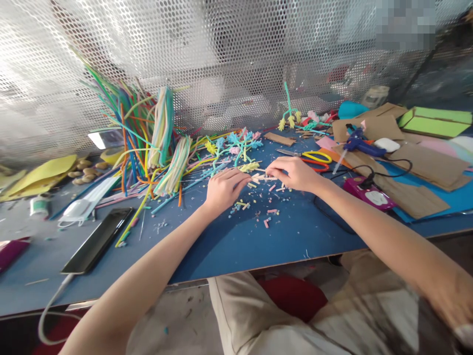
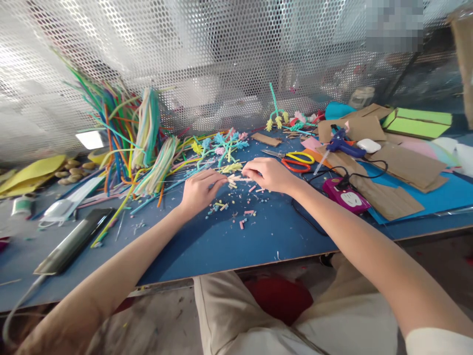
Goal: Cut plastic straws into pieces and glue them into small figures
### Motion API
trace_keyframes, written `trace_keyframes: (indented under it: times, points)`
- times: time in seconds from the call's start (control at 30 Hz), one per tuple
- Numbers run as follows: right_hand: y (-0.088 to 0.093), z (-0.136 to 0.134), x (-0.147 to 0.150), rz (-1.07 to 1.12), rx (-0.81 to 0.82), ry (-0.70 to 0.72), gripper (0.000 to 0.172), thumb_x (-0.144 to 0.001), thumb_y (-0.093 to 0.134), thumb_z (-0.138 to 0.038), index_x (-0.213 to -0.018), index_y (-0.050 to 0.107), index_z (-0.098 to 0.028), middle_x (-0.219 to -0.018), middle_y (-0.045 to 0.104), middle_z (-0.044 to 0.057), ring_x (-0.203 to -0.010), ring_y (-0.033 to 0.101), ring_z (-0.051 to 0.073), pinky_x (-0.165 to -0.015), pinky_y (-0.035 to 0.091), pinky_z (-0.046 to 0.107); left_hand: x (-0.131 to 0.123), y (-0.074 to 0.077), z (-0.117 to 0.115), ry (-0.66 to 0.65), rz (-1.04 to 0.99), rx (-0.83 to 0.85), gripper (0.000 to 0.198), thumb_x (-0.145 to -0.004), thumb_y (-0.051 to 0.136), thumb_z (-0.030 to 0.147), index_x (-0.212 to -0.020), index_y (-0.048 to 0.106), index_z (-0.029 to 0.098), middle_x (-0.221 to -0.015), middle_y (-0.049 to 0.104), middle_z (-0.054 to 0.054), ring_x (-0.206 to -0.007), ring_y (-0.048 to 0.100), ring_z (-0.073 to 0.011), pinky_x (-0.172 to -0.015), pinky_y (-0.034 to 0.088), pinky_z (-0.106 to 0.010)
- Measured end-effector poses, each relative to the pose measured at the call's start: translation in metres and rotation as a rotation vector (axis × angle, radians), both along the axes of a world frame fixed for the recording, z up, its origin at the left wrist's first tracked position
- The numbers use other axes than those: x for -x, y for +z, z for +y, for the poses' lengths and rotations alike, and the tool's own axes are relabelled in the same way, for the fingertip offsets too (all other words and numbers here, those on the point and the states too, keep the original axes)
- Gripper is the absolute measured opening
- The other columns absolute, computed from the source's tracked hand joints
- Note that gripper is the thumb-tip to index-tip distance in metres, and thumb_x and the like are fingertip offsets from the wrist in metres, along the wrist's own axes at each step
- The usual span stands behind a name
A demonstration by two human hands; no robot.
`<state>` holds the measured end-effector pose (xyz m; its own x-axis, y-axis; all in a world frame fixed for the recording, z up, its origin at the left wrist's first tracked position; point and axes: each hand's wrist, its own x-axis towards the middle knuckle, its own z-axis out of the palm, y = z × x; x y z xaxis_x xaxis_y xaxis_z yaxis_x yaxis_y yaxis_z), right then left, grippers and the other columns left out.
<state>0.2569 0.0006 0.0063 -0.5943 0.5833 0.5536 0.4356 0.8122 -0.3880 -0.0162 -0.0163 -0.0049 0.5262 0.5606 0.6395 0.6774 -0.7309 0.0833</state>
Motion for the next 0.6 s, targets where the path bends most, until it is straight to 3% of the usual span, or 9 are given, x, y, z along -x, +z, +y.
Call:
trace_keyframes:
  times: [0.3,0.6]
  points:
    - [0.0018,-0.0017,-0.0013,0.091,0.004,-0.115,0.026,-0.103,0.043,-0.034,-0.094,0.064,-0.02,-0.086,0.071,0.003,-0.071,0.059,0.014,-0.071,0.043,0.03,-0.0001,-0.0008,0.0011,0.045,0.009,-0.02,0.028,-0.104,0.05,0.034,-0.098,0.075,0.021,-0.094,0.076,-0.003,-0.084,0.069,-0.0147,-0.075,0.049,-0.027]
    - [0.0026,-0.003,-0.002,0.063,-0.013,-0.073,0.025,-0.099,0.048,-0.035,-0.092,0.067,-0.02,-0.084,0.069,0.002,-0.067,0.055,0.013,-0.067,0.042,0.029,-0.0009,0.0,0.0018,0.047,0.034,-0.024,0.027,-0.104,0.051,0.035,-0.098,0.073,0.021,-0.094,0.076,-0.002,-0.083,0.068,-0.0145,-0.073,0.049,-0.026]
